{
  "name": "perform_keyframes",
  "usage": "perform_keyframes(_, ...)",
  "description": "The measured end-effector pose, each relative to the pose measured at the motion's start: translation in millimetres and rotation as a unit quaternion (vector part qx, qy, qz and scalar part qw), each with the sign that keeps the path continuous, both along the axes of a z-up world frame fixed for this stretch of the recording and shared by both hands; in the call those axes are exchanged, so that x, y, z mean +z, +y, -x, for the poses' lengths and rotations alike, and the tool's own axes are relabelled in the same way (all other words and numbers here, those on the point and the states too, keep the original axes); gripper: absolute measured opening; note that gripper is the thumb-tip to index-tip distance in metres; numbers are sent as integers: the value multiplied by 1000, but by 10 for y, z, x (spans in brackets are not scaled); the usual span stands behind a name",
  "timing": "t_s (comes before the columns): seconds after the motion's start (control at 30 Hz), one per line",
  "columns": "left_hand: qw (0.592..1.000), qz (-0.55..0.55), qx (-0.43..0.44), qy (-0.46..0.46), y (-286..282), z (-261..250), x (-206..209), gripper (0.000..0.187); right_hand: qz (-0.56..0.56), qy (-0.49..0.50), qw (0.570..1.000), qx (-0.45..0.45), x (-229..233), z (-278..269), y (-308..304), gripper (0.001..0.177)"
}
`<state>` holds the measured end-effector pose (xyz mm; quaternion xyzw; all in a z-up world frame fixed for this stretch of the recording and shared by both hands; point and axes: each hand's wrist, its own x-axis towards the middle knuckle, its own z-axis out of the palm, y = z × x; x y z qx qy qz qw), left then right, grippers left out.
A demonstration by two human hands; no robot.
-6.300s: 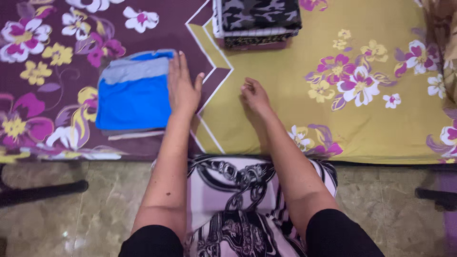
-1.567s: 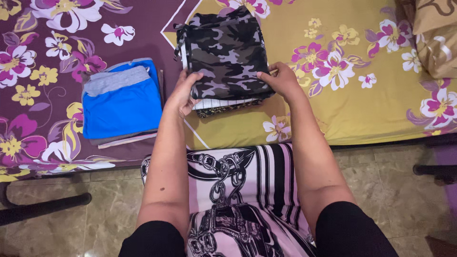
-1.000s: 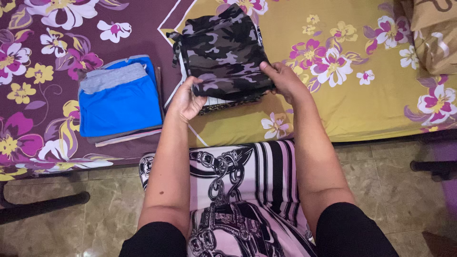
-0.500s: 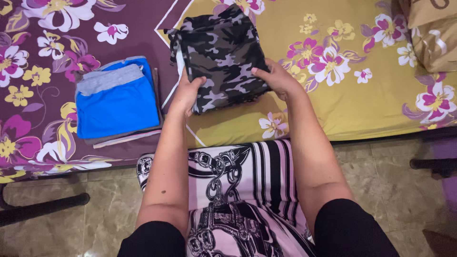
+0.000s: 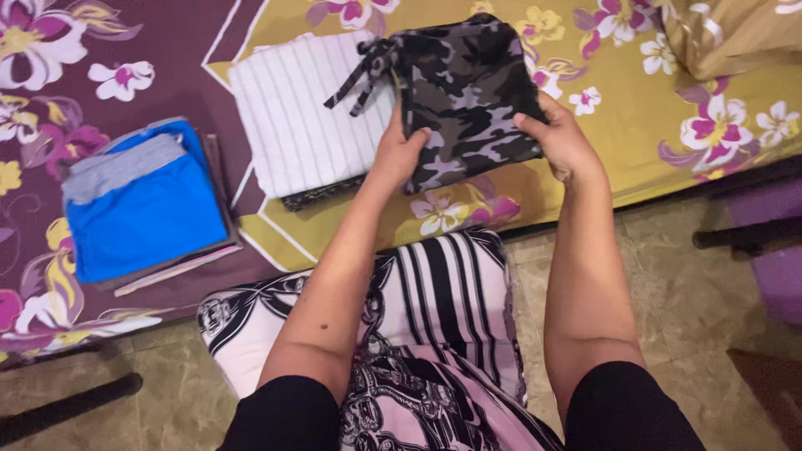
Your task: The person folds several items of clothing by hand on a bed, including a blue piece, a camouflage patterned item, and a floral white garment, and then picks up the folded stack.
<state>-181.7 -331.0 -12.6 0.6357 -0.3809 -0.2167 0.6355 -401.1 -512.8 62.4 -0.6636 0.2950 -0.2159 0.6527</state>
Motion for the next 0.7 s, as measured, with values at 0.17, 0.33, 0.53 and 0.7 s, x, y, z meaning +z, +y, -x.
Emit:
perform_keyframes(0.17, 996, -57, -34, 57, -481, 387, -567, 84, -6, -6, 999, -39, -319, 503, -345, 37)
perform_keyframes(0.33, 988, -123, -35, 88, -384, 753, -1409, 106, -65, 96, 992, -56, -1187, 857, -349, 43)
perform_keyframes(0.53, 995, -100, -3, 23, -169, 875, -1071, 104, 81, 123, 989, -23, -1347, 926, -457, 70)
perform_keyframes(0.7, 942, -176, 76, -276, -148, 956, -552, 89, 335, 410, 844, -79, -862, 564, -284, 88)
